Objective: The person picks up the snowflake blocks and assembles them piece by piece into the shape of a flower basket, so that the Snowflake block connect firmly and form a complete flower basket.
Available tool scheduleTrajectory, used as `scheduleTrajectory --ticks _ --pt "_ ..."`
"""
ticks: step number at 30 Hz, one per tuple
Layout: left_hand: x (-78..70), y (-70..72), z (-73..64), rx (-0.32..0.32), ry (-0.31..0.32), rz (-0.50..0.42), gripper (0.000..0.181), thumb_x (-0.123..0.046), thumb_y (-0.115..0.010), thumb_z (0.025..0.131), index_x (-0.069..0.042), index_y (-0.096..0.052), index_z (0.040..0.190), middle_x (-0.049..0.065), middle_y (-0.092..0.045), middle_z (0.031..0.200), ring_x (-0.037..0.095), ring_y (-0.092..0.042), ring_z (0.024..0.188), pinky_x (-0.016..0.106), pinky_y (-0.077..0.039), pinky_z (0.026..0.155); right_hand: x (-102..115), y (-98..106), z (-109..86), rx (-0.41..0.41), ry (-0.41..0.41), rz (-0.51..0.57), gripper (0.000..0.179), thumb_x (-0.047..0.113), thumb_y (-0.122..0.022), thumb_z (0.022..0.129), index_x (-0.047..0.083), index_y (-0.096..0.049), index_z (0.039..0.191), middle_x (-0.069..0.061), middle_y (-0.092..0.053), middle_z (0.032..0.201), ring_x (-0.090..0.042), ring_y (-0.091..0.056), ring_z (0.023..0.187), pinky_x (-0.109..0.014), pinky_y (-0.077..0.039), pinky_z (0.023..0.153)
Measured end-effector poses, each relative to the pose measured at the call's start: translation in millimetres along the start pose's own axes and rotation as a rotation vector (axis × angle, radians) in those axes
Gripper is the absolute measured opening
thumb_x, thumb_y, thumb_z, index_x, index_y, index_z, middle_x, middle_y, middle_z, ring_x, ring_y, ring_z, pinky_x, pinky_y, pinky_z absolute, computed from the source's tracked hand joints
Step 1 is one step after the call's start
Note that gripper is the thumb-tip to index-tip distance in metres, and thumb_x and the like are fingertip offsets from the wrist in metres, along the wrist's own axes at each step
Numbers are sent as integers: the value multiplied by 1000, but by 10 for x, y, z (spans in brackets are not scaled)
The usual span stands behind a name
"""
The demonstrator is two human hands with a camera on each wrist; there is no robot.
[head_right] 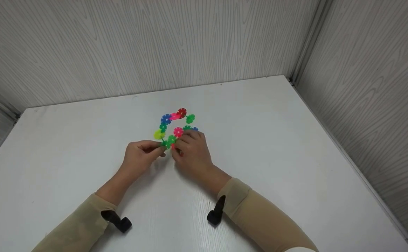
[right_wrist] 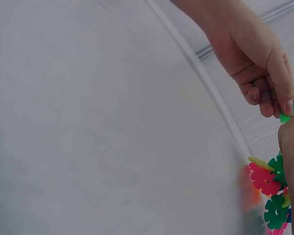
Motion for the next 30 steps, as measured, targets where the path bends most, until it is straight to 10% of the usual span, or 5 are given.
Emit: scheduleTrajectory --ticks 30 --pt "-12 -80 54 17 20 17 12 -15 -78 97 -10 -86 105 -1 -78 90 21 -70 81 29 -62 76 -7 34 -15 -41 -2 104 8 2 -86 82 6 -79 84 -6 -77 97 -36 -64 111 -55 -44 98"
Point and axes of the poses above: each hand's wrist, its own z-axis towards the middle knuckle, its own y-axis out of the back of the hand, x = y × z, the point moved 9 cm from there along z, towards the middle knuckle
